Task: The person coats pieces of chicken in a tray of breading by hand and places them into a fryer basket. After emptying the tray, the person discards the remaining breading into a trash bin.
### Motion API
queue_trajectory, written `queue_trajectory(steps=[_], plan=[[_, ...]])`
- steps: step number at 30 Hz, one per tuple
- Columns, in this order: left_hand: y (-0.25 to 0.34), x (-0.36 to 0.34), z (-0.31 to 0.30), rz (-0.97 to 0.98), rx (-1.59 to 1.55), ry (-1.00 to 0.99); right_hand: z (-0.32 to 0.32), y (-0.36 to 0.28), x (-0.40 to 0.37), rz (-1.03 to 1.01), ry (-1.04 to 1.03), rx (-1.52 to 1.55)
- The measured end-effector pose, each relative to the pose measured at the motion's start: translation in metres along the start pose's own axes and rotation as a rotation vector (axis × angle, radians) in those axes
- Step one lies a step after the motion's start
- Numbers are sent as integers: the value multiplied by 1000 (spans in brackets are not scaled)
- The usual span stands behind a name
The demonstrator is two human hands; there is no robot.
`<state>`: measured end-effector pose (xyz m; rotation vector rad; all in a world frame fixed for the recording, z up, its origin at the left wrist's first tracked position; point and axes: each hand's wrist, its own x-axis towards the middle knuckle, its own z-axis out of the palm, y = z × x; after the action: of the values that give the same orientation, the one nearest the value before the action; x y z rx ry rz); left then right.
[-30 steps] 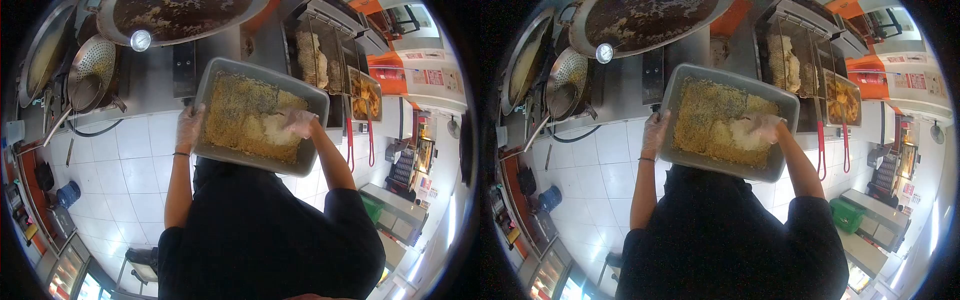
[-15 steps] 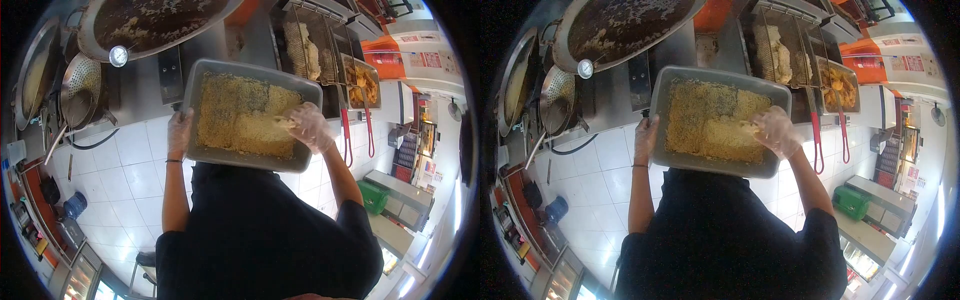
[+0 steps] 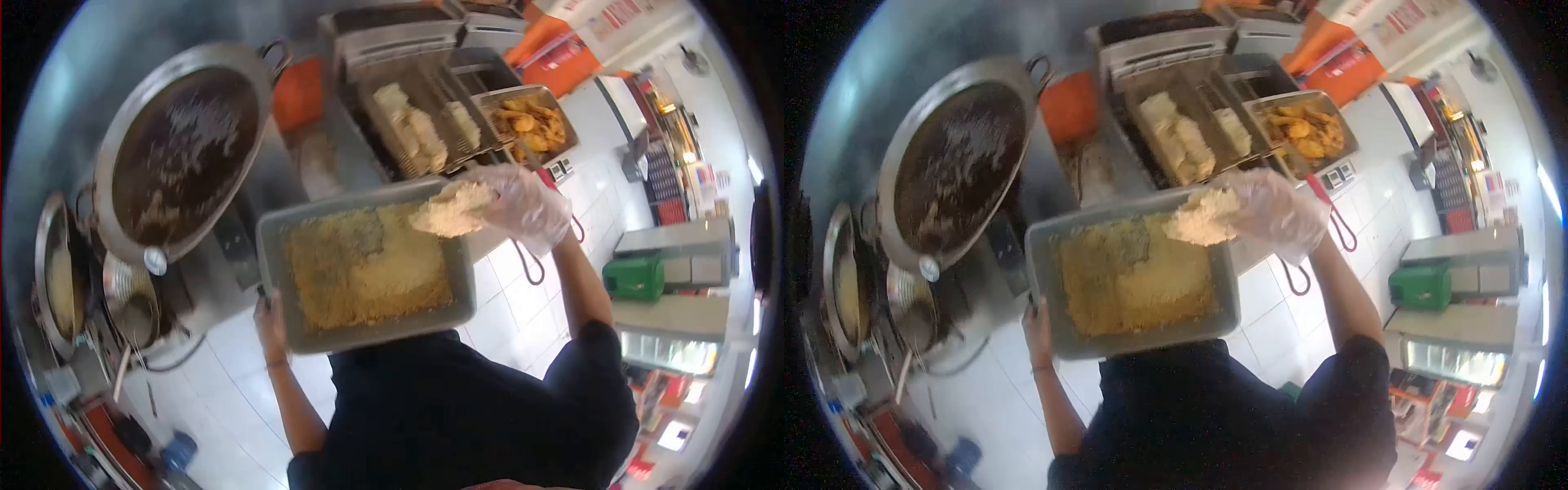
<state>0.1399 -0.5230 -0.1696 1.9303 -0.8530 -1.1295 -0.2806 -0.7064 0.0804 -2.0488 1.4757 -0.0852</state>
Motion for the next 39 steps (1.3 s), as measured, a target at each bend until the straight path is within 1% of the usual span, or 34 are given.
queue_trajectory(steps=[2,3,5,6,8,9,11,13,14,15,17,18,20,21,24,25,26,28,29,31,32,35,36,37,38,39], plan=[[-7,3,11,16,-57,103,-44,13,2,-2,74,-10],[-14,5,11,13,-32,88,-63,15,4,19,151,-48],[-30,14,5,-1,21,67,-94,37,20,-14,203,-63],[-37,16,6,-38,8,77,-108,52,30,-30,227,-69],[-42,20,8,-114,-16,94,-127,92,54,-141,247,-15],[-36,18,11,-116,-15,121,-133,116,68,-195,256,11],[-21,9,20,-122,-16,177,-132,177,120,-357,258,-403],[-39,13,10,-111,-33,73,-130,192,142,-333,217,-528],[-44,18,6,-106,-43,23,-129,184,148,-237,179,-443],[-40,19,8,-99,7,77,-129,180,155,-145,138,-357],[-37,16,17,-90,103,193,-127,190,175,-124,134,-349],[-30,13,19,-103,74,181,-124,198,187,-117,128,-345],[-16,9,22,-128,13,158,-116,223,226,-147,142,-362],[-17,10,21,-124,41,149,-115,230,240,-161,152,-374],[-23,12,16,-104,76,138,-114,244,271,-311,329,-305],[-25,12,16,-93,56,143,-107,256,291,-398,368,-481],[-27,13,17,-83,33,146,-107,246,294,-483,404,-660],[-32,17,16,-96,84,167,-110,234,289,-241,301,-501],[-34,18,14,-102,111,176,-110,234,288,-262,340,-520],[-26,14,17,-68,154,194,-103,256,281,-294,414,-556],[-20,12,20,-53,179,193,-100,276,291,-318,497,-592],[0,4,23,-91,192,165,-117,266,274,-257,563,-642],[-6,7,21,-77,177,145,-125,260,264,-302,632,-665],[-18,14,17,-64,159,126,-130,246,254,-182,626,-651],[-23,13,14,-58,141,111,-137,237,244,-368,726,-588],[-30,13,13,8,88,101,-142,226,234,-559,813,-508]])
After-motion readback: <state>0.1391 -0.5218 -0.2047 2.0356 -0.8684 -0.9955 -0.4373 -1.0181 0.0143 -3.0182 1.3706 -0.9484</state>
